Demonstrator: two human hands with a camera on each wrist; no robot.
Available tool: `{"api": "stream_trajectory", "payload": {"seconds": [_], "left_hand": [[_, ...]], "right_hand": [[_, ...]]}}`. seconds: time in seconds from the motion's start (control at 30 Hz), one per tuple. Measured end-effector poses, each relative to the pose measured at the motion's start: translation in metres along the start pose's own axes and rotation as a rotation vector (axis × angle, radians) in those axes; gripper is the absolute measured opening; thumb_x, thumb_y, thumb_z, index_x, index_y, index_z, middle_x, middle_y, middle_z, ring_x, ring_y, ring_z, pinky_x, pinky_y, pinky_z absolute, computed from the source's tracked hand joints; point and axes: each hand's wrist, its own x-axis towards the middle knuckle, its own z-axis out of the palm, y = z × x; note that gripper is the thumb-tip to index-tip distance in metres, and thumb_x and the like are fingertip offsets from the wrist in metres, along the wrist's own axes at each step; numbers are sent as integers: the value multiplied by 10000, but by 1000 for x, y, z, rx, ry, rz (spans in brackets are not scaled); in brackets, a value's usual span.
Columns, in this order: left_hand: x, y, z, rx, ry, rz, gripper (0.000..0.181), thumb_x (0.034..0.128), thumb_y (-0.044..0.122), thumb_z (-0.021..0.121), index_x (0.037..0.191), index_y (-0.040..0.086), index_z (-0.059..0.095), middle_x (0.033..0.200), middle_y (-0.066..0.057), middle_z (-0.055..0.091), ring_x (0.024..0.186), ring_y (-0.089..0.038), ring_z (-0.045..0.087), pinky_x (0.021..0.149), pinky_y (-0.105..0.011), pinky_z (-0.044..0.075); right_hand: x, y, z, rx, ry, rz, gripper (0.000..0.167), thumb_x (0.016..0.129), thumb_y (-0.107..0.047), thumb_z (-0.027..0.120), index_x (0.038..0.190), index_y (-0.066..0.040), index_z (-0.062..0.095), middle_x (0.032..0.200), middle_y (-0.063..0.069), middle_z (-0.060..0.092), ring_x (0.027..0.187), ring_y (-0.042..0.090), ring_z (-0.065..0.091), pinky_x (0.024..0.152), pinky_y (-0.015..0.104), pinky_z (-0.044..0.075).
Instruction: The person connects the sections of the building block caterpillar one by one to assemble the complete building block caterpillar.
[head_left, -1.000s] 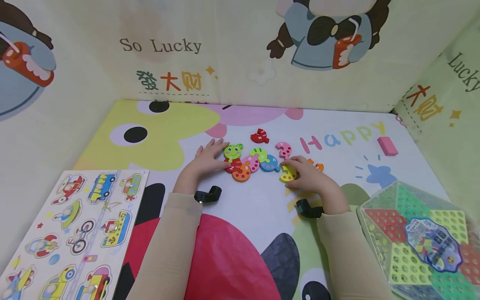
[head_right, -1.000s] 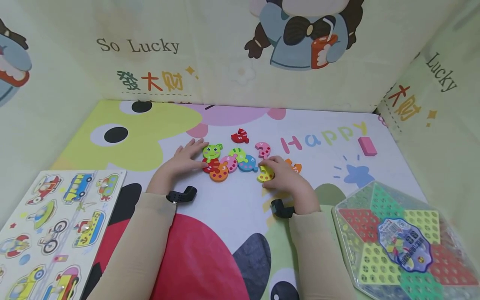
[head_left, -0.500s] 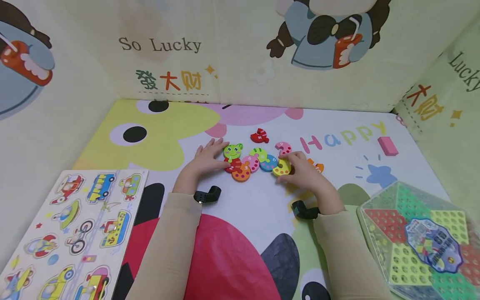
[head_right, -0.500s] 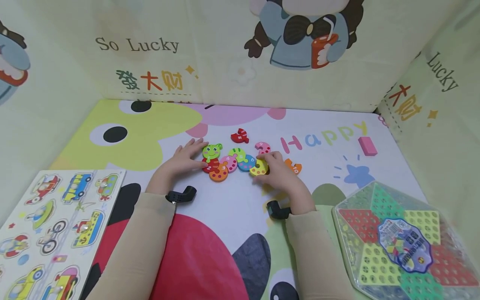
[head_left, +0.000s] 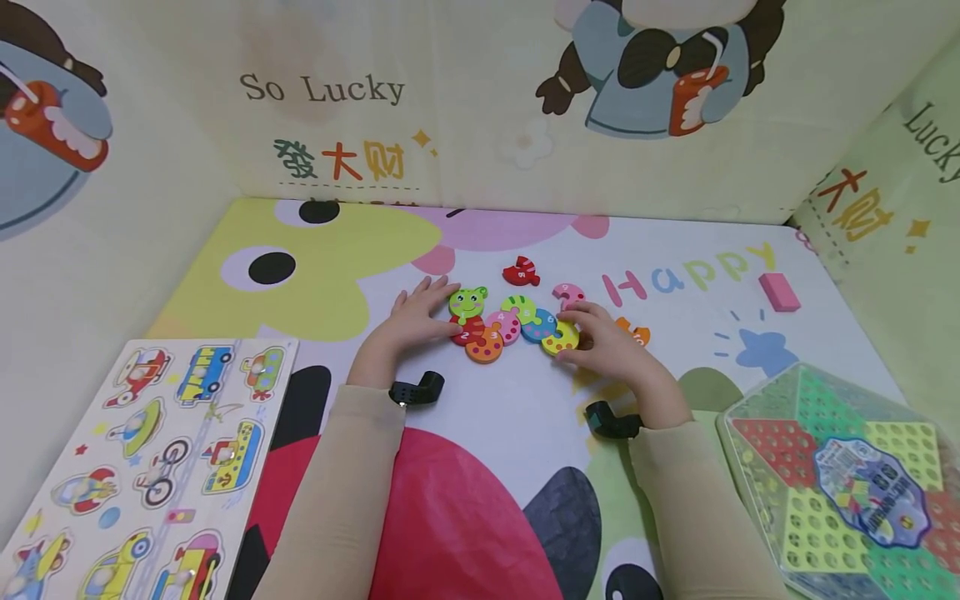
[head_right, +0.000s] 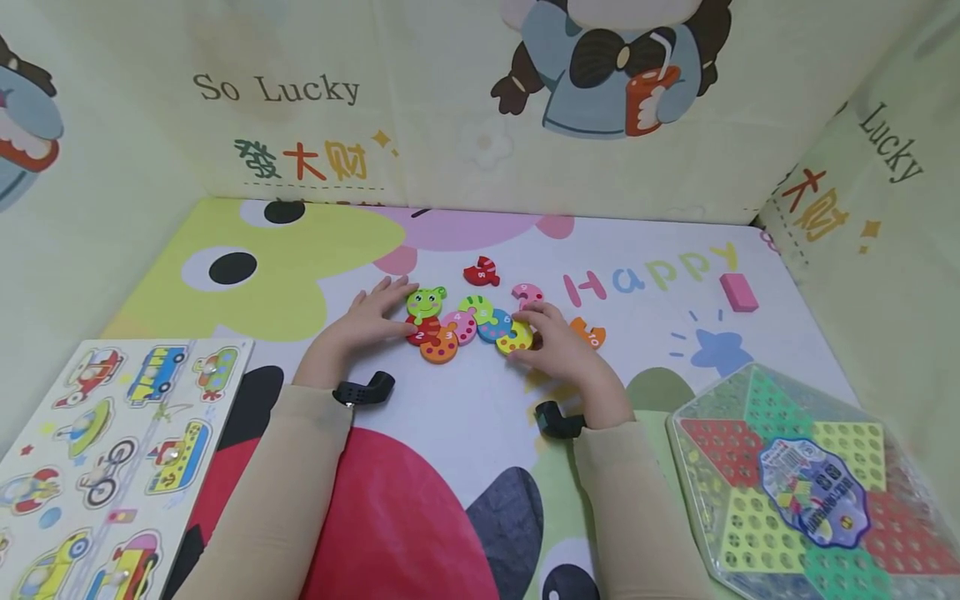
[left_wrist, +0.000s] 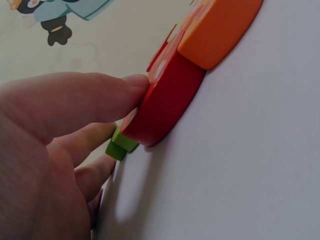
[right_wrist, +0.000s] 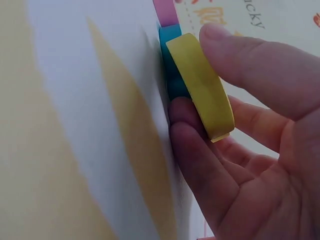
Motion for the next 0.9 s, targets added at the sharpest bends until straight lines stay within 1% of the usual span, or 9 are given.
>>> {"api": "stream_trajectory", "payload": {"seconds": [0.17,0.37,0.47,0.6,0.73,0.83,0.9], "left_hand": [[1,1,1,-4,-5,6,748,778,371,629,1429,257,280,1537,42,126,1423,-200,-21,1121,-505,-66],[1,2,1,-7,-4,-1,747,776,376,630,1428,263,283,1536,51,125,1423,-190,-25,1122,-497,-75],[1,1,1,-6,-5,-3,747,776,377,629,1428,262,283,1537,49,121,1423,-192,-26,1121,-499,-77],[2,0,1,-3,-5,-5,749,774,379,630,1428,264,282,1537,50,117,1423,-193,-26,1121,-500,-74],[1,-1,0,-6,-4,-5,751,775,380,632,1428,267,279,1537,51,119,1423,-193,-28,1121,-501,-74],[1,-1,0,-12,-2,-2,750,774,377,632,1428,268,281,1537,47,122,1423,-193,-29,1121,-503,-73],[1,-2,0,-14,-2,-1,750,772,378,632,1427,270,283,1537,44,124,1423,-192,-27,1121,-504,-70]], "right_hand": [[-1,6,0,22,1,-3,602,800,-270,676,1340,-151,437,1386,85,305,1012,223,464,827,352,507],[-2,16,-2,104,-10,-44,567,810,-229,669,1325,-137,450,1321,78,344,950,214,479,776,269,491],[-1,19,-4,135,-15,-44,569,811,-223,669,1328,-138,446,1324,69,359,927,204,498,760,233,489],[-1,20,-4,168,-27,-22,575,815,-229,667,1333,-143,431,1315,69,377,906,206,504,755,244,481],[0,20,-4,183,-38,-8,593,818,-230,664,1343,-159,400,1212,86,432,879,219,499,743,275,470],[0,18,-5,182,-40,-3,610,817,-233,664,1354,-166,381,1135,96,455,860,222,503,733,272,472],[0,18,-5,186,-39,-5,610,817,-226,664,1353,-163,381,1133,95,455,859,223,505,733,271,473]]}}
